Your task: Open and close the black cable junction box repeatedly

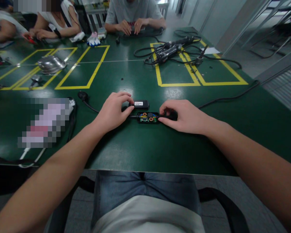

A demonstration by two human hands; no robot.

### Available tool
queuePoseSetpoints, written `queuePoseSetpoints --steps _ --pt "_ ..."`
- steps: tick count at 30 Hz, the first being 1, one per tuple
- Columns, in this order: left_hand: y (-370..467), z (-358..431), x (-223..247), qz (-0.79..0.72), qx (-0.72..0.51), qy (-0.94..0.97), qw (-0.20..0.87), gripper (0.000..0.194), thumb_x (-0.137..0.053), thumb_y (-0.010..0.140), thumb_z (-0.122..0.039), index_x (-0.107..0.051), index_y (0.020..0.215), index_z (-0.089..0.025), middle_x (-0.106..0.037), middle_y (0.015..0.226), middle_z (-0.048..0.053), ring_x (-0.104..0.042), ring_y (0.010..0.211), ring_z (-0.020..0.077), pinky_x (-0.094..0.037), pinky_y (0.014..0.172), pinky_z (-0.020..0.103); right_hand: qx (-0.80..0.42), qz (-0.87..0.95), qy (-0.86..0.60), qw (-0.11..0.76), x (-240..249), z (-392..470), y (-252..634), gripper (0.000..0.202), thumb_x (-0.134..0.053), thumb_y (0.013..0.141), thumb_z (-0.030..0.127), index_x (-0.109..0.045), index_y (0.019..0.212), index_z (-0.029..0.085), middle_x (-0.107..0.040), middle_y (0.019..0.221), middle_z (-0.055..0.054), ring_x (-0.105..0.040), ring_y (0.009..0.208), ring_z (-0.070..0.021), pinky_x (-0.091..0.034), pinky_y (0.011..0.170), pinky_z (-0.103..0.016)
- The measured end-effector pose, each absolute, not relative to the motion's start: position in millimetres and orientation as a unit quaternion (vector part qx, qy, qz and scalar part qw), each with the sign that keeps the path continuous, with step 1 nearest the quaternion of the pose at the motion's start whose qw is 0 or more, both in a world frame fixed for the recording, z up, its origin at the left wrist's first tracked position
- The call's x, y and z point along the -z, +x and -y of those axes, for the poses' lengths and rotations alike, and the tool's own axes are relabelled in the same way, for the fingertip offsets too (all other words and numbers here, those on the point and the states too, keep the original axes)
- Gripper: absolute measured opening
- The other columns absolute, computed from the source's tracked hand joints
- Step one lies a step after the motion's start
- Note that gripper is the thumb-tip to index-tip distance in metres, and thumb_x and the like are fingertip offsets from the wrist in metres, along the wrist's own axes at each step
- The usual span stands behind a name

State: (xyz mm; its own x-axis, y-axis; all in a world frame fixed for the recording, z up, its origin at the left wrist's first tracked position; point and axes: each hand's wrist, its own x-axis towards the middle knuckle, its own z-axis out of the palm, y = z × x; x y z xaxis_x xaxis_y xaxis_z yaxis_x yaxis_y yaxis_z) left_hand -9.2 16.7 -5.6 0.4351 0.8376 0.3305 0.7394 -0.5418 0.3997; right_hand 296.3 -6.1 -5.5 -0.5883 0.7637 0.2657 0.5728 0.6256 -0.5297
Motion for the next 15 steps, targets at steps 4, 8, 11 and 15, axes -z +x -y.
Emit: queuePoseSetpoints --steps 4,8,11,15 --pt "-8 -10 -1 -0.389 -0.249 0.876 0.139 0.020 -0.069 0.104 -0.036 -0.081 0.108 -0.021 -0.081 0.106 0.007 -0.073 0.095 0.0238 -0.058 0.092 0.039 -0.220 0.863 -0.386 0.242 5 7 294 0.012 -0.072 0.098 0.035 -0.071 0.097 0.024 -0.073 0.082 -0.002 -0.063 0.071 -0.0196 -0.045 0.069 -0.034" --pt "-6 -4 -3 -0.353 -0.221 0.887 0.200 0.017 -0.071 0.101 -0.036 -0.076 0.099 -0.020 -0.074 0.086 0.002 -0.066 0.076 0.0183 -0.051 0.078 0.033 -0.234 0.859 -0.389 0.238 5 8 293 0.012 -0.071 0.098 0.035 -0.071 0.099 0.024 -0.071 0.079 -0.001 -0.061 0.068 -0.0182 -0.043 0.067 -0.033" --pt "-4 -4 -3 -0.362 -0.215 0.880 0.218 0.018 -0.071 0.101 -0.037 -0.075 0.096 -0.021 -0.073 0.083 0.001 -0.064 0.073 0.0175 -0.050 0.076 0.032 -0.238 0.856 -0.394 0.234 5 8 292 0.015 -0.073 0.097 0.038 -0.072 0.099 0.023 -0.071 0.079 0.000 -0.060 0.066 -0.0174 -0.043 0.067 -0.032" --pt "-4 -4 -4 -0.371 -0.215 0.876 0.223 0.019 -0.072 0.100 -0.040 -0.076 0.095 -0.022 -0.072 0.082 0.001 -0.064 0.074 0.0180 -0.051 0.077 0.032 -0.237 0.852 -0.401 0.238 6 8 292 0.016 -0.074 0.097 0.040 -0.073 0.095 0.024 -0.072 0.079 0.000 -0.060 0.066 -0.0176 -0.042 0.067 -0.033"
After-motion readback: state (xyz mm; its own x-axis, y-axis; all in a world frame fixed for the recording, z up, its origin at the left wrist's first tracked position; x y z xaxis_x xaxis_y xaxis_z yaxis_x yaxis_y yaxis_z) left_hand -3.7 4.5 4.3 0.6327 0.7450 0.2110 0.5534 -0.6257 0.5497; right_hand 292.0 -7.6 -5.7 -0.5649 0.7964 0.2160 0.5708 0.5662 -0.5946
